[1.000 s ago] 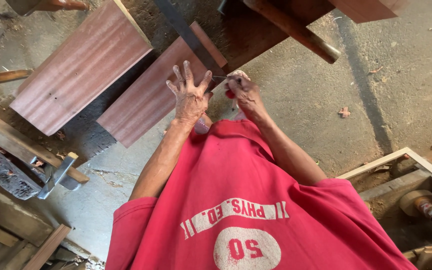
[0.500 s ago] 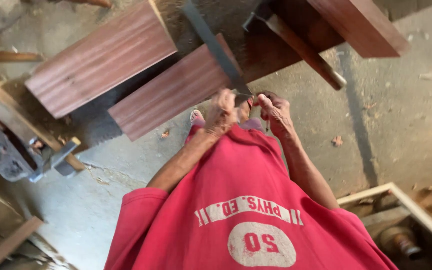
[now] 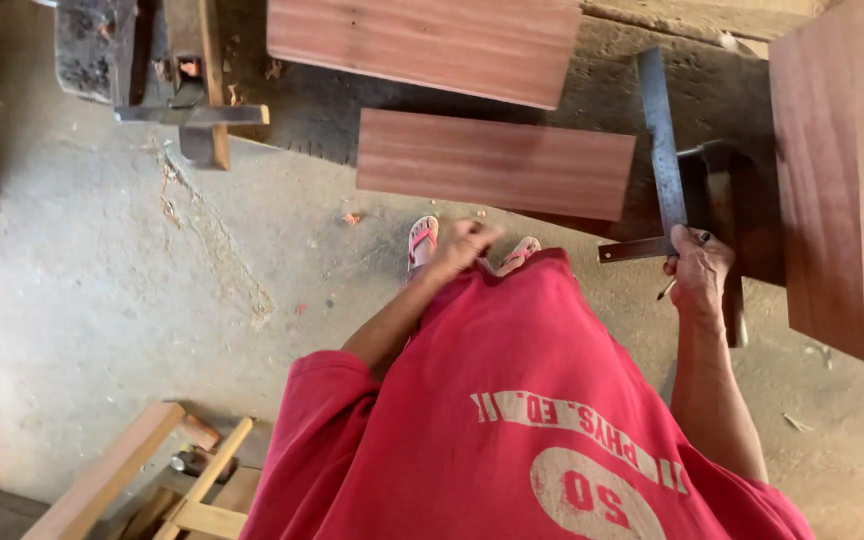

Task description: Measuring and marking wooden boards using a square and a pen for furniture construction.

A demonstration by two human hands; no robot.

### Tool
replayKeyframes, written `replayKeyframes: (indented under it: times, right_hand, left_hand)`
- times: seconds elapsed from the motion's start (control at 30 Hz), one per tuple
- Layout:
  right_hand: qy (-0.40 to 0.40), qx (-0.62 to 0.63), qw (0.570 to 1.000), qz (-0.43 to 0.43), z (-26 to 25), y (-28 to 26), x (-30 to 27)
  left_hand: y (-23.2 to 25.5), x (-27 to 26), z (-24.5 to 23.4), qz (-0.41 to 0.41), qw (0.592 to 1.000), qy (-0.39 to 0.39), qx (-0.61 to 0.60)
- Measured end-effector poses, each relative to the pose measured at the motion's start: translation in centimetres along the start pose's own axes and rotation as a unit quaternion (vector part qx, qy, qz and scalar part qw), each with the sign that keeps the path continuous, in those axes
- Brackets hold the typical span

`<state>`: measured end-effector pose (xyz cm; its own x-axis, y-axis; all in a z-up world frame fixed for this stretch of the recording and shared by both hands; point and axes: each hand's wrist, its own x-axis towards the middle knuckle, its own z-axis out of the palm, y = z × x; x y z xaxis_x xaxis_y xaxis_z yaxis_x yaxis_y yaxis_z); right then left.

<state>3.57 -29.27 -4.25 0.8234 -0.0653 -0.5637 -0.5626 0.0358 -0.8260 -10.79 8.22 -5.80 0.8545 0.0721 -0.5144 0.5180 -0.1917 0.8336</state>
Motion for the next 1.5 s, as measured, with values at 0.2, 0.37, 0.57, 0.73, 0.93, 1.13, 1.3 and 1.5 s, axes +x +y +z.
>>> replayKeyframes:
  times: [0.2, 0.37, 0.57, 0.73, 0.93, 1.13, 1.3, 1.5]
  right_hand:
    - [0.016, -0.211, 0.974, -0.075, 2.0, -1.9, -1.0]
    - [0.069, -0.387, 0.876, -0.28, 2.1, 0.6, 0.3]
    - [0.108, -0.443, 0.841, -0.29, 1.4, 2.0, -0.8]
    - [0.13, -0.426, 0.872, -0.204, 3.2, 0.4, -2.9]
    - [0.105, -0.366, 0.895, -0.233, 7.4, -2.2, -5.5]
    - [0.127, -0.354, 0.9, -0.218, 10.7, -1.5, -7.6]
    - [0.16, -0.316, 0.906, -0.234, 11.5, 2.1, -9.4]
    - [0.155, -0.285, 0.937, -0.131, 12.1, 8.3, -11.8]
  left_hand:
    - [-3.3, -1.5, -7.2, -0.108, 0.861, 0.18, -0.464]
    - [-5.9, 1.3, -8.5, -0.101, 0.77, 0.215, -0.592]
    - [-5.7, 1.8, -8.5, -0.153, 0.753, 0.183, -0.613]
    - [0.8, -1.4, -10.1, -0.129, 0.785, 0.189, -0.575]
    - [2.7, -0.6, -11.5, -0.114, 0.797, 0.174, -0.567]
    - [0.7, 0.0, -12.3, -0.132, 0.792, 0.121, -0.583]
    - [-3.5, 0.4, -12.5, -0.174, 0.786, 0.069, -0.589]
    - [-5.9, 0.7, -14.6, -0.198, 0.803, 0.037, -0.561]
